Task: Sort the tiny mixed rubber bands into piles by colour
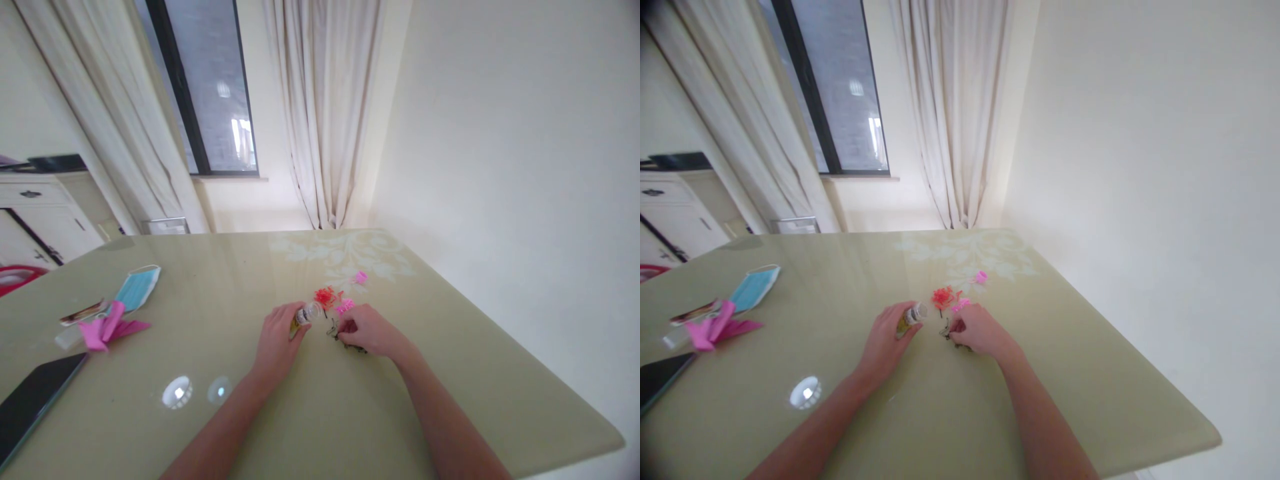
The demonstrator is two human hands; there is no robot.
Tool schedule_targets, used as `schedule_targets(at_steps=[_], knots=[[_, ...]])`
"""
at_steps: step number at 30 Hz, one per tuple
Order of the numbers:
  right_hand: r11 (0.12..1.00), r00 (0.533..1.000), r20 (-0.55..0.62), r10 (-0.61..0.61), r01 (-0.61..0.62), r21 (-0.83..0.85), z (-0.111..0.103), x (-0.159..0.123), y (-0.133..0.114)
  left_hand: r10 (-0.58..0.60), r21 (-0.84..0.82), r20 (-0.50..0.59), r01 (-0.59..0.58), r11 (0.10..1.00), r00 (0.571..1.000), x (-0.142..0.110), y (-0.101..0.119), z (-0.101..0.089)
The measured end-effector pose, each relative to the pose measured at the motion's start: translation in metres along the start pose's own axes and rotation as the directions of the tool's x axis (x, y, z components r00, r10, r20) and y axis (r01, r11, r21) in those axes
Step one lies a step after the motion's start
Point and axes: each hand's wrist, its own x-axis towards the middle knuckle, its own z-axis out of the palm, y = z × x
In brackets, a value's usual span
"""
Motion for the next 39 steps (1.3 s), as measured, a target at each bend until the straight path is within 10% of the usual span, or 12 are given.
schedule_targets(at_steps=[6, 15, 39], knots=[[0.885, 0.962, -0.272, -0.04, 0.16, 0.437, -0.009, -0.001, -0.013, 0.014, 0.093, 0.058, -0.019, 0.995, 0.998, -0.002, 0.006, 0.001], [0.917, 0.889, -0.438, -0.133, 0.279, 0.286, 0.019, 0.005, -0.025, 0.076, 0.311, 0.086, -0.099, 0.945, 0.993, -0.004, 0.014, -0.004], [0.802, 0.965, -0.261, -0.023, 0.174, 0.572, 0.023, 0.013, -0.015, 0.025, 0.344, 0.128, -0.068, 0.936, 0.991, -0.003, 0.01, -0.004]])
